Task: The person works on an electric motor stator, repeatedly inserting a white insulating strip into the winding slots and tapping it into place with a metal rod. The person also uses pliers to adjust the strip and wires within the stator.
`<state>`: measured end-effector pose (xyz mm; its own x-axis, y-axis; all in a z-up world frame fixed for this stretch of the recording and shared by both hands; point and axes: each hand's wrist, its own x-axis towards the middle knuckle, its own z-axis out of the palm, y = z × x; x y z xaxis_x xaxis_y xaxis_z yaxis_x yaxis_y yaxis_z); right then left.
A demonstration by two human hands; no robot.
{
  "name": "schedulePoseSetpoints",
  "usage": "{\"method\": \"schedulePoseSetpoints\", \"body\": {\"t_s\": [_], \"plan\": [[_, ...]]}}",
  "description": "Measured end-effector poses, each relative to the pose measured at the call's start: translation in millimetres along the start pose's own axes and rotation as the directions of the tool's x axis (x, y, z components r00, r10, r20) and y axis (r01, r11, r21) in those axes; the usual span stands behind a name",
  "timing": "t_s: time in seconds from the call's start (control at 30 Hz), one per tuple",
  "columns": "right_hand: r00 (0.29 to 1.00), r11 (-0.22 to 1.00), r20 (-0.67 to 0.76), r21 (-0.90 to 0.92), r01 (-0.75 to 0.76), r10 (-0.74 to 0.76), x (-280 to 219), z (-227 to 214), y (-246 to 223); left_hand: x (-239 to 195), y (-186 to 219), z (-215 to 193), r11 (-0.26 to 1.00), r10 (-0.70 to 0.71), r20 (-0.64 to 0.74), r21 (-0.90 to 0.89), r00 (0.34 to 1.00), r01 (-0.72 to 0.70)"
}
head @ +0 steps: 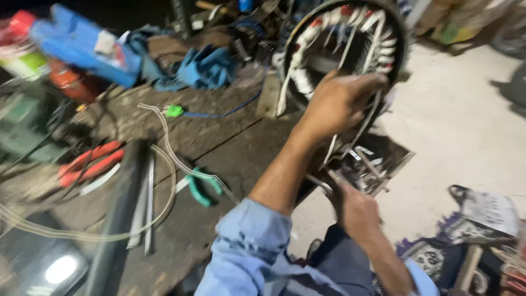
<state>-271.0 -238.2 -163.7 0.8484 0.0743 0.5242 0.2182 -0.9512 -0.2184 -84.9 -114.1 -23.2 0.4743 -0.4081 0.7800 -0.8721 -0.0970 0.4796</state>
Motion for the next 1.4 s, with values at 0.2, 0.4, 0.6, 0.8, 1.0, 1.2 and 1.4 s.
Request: {"method": "schedulePoseSetpoints", "body": {"t_s": [0.2,0.4,0.6,0.8,1.0,1.2,1.4], "plan": [[0.944,0.963,-0.198,0.095,-0.251,0.265,-14,-92,110,7,8,29,0.998,-0.049,-0.158,-0.054,0.986,0.041],[0.781,0.833,-0.306,-0.299,0.465,-0.545,108,-146,80,-2,-5,28,0.998,0.003,-0.170,-0.055,0.985,-0.013],[0.812,0.675,-0.079,-0.605,0.422,-0.579,221,-162,65,-6,-9,40,0.999,0.039,-0.218,-0.012,0.975,-0.043],[0.775,0.560,-0.037,-0.713,0.422,-0.631,228,-171,73,-7,-4,44,1.000,0.012,-0.217,-0.006,0.976,-0.014],[0.825,0.643,-0.062,-0.660,0.388,-0.561,227,-162,62,-6,5,33,1.000,0.013,-0.228,-0.024,0.974,-0.019],[0.878,0.915,-0.312,-0.299,0.271,-0.362,179,-176,62,11,30,5,0.989,0.146,-0.108,0.011,0.983,-0.145],[0.891,0.900,-0.302,0.382,-0.212,0.338,139,-201,57,189,5,-29,0.957,0.162,0.204,0.206,0.965,-0.204]]}}
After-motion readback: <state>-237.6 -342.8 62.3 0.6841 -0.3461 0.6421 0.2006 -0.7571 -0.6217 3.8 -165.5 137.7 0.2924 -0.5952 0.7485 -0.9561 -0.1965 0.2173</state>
